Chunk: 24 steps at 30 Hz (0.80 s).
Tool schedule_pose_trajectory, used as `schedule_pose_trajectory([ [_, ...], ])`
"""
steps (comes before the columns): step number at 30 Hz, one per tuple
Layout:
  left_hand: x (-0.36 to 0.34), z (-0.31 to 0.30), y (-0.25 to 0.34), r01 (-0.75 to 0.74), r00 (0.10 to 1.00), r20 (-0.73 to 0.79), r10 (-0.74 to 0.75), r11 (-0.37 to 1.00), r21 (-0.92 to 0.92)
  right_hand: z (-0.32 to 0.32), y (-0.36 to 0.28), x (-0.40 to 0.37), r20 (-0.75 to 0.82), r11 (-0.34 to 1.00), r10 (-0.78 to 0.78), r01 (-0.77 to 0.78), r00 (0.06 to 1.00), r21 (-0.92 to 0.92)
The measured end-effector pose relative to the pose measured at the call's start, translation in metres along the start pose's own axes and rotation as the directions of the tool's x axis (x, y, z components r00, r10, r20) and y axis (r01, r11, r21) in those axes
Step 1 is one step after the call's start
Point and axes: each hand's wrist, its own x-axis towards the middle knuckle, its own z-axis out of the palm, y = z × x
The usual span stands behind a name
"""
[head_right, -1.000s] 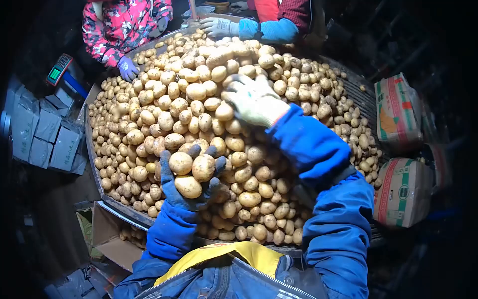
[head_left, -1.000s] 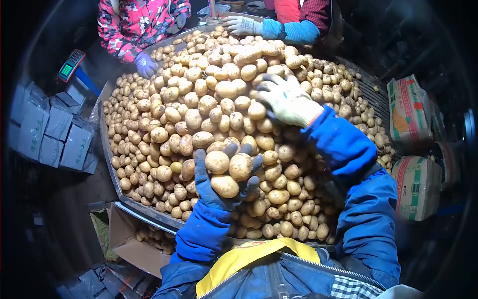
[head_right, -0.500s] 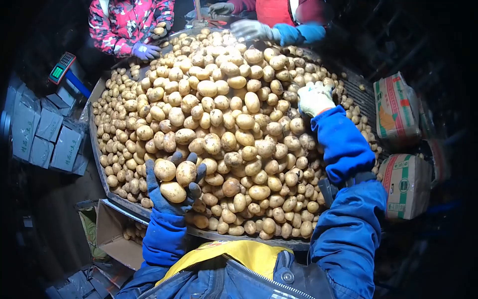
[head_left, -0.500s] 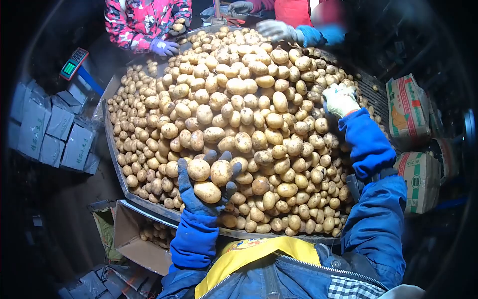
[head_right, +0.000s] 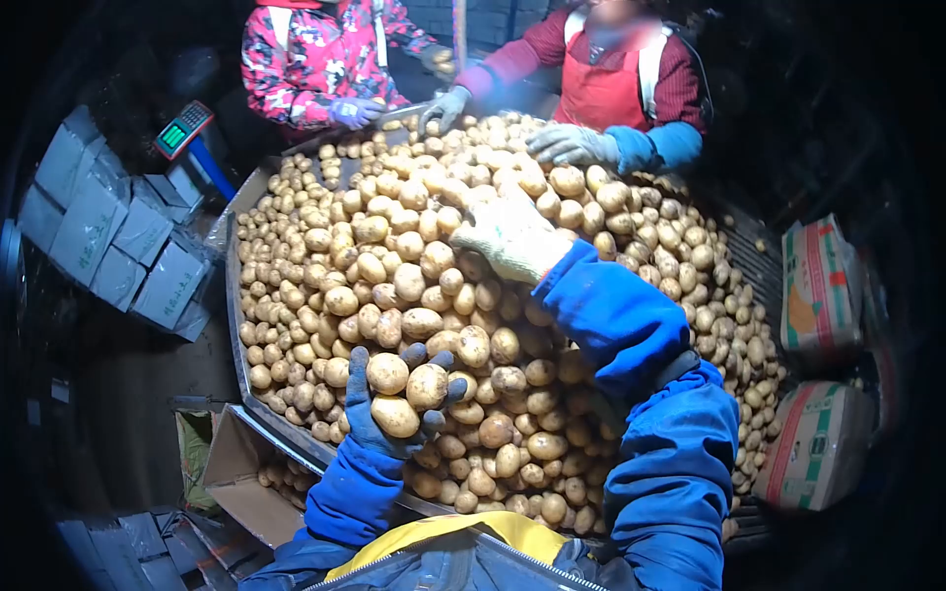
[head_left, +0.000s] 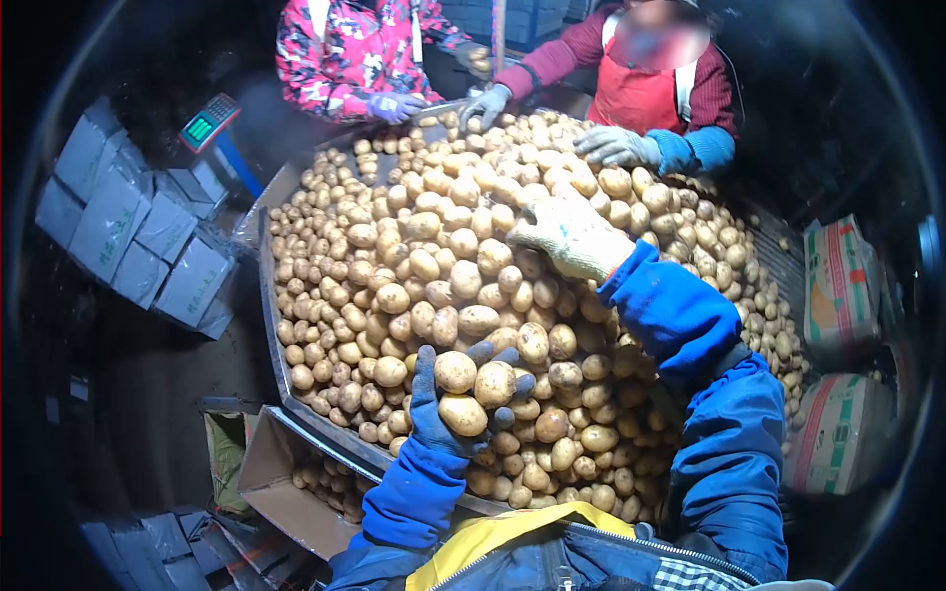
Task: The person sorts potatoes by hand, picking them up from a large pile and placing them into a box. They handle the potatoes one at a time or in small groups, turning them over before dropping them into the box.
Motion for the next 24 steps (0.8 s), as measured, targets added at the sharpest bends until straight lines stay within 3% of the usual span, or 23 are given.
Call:
schedule_pose_trajectory([
  [1,0.0,-0.005,0.0,-0.015,1.0,0.013,0.015,1.0,0.006,-0.013,0.004,-0.004,0.16,0.994,-0.067,0.08,0.985,-0.074],
  [3,-0.003,-0.012,0.0,-0.014,0.992,0.126,0.032,0.989,-0.146,-0.032,-0.004,-0.007,0.046,0.995,-0.09,0.091,0.995,-0.037],
  [4,-0.005,-0.012,0.001,-0.012,0.991,0.132,0.033,0.988,-0.152,-0.042,-0.006,-0.009,0.175,0.991,0.111,-0.122,0.978,0.051],
  [5,-0.008,-0.006,0.001,-0.029,0.989,0.138,0.05,0.988,-0.152,-0.064,-0.019,-0.012,0.223,0.961,0.199,-0.235,0.954,0.149],
  [7,-0.014,0.003,-0.002,-0.079,0.994,0.063,0.085,0.993,-0.087,-0.064,-0.028,-0.028,0.048,0.916,0.178,-0.184,0.983,0.356],
  [8,-0.015,0.003,-0.003,-0.078,0.991,0.1,0.089,0.991,-0.111,-0.073,-0.046,-0.031,0.137,0.784,0.288,-0.316,0.948,0.534],
  [9,-0.015,0.004,-0.003,-0.077,0.988,0.126,0.094,0.988,-0.138,-0.087,-0.065,-0.036,0.149,0.755,0.235,-0.277,0.96,0.594],
  [11,-0.022,0.017,-0.009,-0.145,0.987,0.047,0.151,0.982,-0.12,-0.076,-0.103,-0.05,0.088,0.554,0.157,-0.161,0.984,0.817],
  [12,-0.027,0.019,-0.01,-0.171,0.983,0.044,0.176,0.979,-0.108,-0.077,-0.125,-0.055,0.101,0.637,0.09,-0.136,0.991,0.759],
  [13,-0.033,0.018,-0.013,-0.201,0.978,0.039,0.206,0.975,-0.097,-0.074,-0.142,-0.057,0.166,0.612,-0.016,-0.122,0.986,0.782],
  [14,-0.041,0.016,-0.017,-0.296,0.955,0.005,0.297,0.952,0.084,-0.061,-0.161,-0.066,0.171,0.571,-0.027,-0.125,0.985,0.811],
  [15,-0.049,0.005,-0.014,-0.309,0.945,0.13,0.299,0.949,0.06,-0.048,-0.179,-0.072,0.17,0.532,-0.034,-0.126,0.985,0.837],
  [16,-0.068,0.009,-0.016,-0.345,0.938,0.017,0.346,0.932,0.107,-0.05,-0.193,-0.068,0.147,0.577,-0.096,-0.066,0.984,0.814],
  [19,-0.114,0.011,-0.017,-0.446,0.831,-0.187,0.524,0.828,0.34,-0.051,-0.241,-0.063,0.253,0.57,-0.153,-0.124,0.955,0.813],
  [20,-0.136,0.003,-0.018,-0.497,0.791,-0.22,0.57,0.81,0.312,-0.039,-0.255,-0.062,0.206,0.573,-0.213,-0.049,0.955,0.818],
  [21,-0.156,-0.02,-0.013,-0.495,0.811,-0.169,0.56,0.811,0.313,-0.035,-0.272,-0.06,0.147,0.558,-0.265,0.028,0.953,0.83],
  [22,-0.172,-0.021,-0.014,-0.547,0.836,-0.025,0.548,0.836,0.028,-0.03,-0.289,-0.059,0.23,0.55,-0.292,-0.033,0.929,0.834],
  [23,-0.192,-0.02,-0.013,-0.613,0.723,-0.24,0.648,0.762,0.211,-0.023,-0.305,-0.057,0.31,0.55,-0.306,-0.099,0.9,0.83],
  [24,-0.217,-0.064,0.001,-0.722,0.596,-0.268,0.757,0.651,0.235,-0.015,-0.321,-0.054,0.351,0.478,-0.367,-0.149,0.862,0.865],
])
